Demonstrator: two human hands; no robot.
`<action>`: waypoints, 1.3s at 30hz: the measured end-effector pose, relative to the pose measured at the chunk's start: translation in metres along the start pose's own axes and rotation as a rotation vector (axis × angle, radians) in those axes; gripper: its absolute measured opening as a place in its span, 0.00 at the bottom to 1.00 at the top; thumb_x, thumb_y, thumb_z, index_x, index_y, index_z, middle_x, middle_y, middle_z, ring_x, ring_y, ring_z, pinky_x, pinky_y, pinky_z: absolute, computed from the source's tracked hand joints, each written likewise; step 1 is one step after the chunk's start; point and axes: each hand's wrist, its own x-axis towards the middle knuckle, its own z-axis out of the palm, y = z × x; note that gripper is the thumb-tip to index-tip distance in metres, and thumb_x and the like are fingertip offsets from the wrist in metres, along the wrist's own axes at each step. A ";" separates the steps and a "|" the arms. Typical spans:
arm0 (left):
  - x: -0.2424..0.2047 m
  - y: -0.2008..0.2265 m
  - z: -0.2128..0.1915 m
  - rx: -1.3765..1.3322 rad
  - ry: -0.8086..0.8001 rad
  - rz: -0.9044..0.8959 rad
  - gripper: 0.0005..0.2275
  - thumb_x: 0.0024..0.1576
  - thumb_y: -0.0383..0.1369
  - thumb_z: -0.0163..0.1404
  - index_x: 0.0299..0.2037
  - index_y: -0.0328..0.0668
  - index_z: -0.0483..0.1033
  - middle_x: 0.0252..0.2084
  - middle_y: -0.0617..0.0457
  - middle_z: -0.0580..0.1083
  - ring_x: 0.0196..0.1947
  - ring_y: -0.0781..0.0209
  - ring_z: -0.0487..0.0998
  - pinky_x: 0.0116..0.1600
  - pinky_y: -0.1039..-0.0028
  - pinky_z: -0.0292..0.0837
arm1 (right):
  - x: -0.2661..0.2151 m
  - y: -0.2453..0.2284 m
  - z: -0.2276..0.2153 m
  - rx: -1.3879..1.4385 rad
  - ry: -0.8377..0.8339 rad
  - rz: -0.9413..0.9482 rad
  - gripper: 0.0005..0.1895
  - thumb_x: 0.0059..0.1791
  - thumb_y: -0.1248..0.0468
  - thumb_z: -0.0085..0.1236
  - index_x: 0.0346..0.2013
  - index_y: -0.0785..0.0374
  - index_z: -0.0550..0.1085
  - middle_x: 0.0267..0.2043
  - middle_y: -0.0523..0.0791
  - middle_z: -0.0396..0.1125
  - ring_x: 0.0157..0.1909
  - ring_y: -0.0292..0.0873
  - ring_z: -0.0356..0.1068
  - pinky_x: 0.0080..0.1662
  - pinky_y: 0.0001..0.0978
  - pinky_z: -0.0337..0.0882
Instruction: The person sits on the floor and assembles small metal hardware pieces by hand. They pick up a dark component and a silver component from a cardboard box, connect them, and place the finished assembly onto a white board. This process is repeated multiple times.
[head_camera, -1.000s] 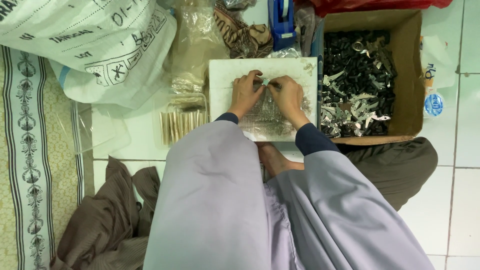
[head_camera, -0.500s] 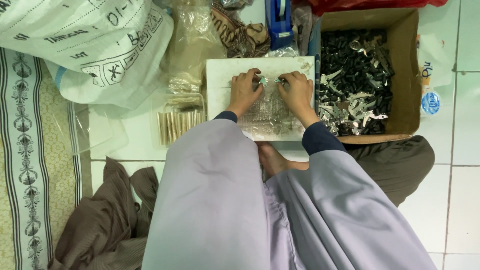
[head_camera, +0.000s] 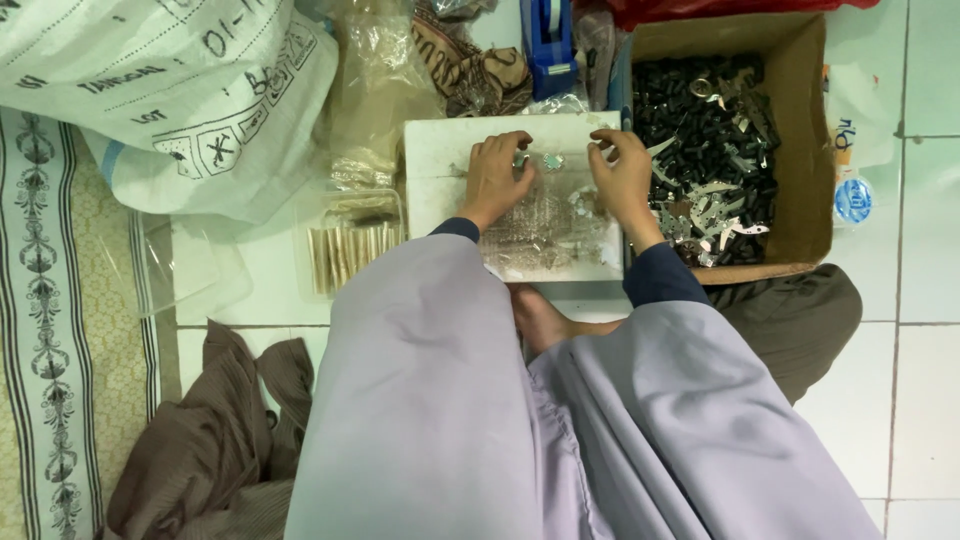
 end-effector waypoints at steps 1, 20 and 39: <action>0.004 0.009 0.010 -0.004 -0.002 0.006 0.16 0.54 0.33 0.55 0.52 0.52 0.71 0.40 0.58 0.77 0.45 0.56 0.77 0.52 0.63 0.67 | 0.000 0.014 -0.011 -0.004 0.006 0.003 0.08 0.49 0.65 0.64 0.43 0.59 0.81 0.34 0.48 0.70 0.33 0.49 0.71 0.37 0.39 0.70; -0.025 0.182 0.243 0.122 -1.125 0.083 0.17 0.50 0.33 0.49 0.48 0.34 0.78 0.41 0.37 0.77 0.44 0.36 0.80 0.45 0.47 0.75 | -0.089 0.122 -0.141 -0.375 -0.533 0.544 0.26 0.48 0.56 0.61 0.55 0.71 0.76 0.50 0.64 0.72 0.55 0.68 0.72 0.54 0.57 0.73; -0.036 0.147 0.271 0.415 -1.061 0.218 0.27 0.53 0.45 0.58 0.56 0.32 0.69 0.48 0.38 0.70 0.52 0.38 0.75 0.47 0.48 0.76 | -0.106 0.201 -0.079 -0.569 -0.600 0.453 0.28 0.44 0.56 0.64 0.56 0.67 0.72 0.46 0.59 0.71 0.52 0.65 0.74 0.49 0.59 0.74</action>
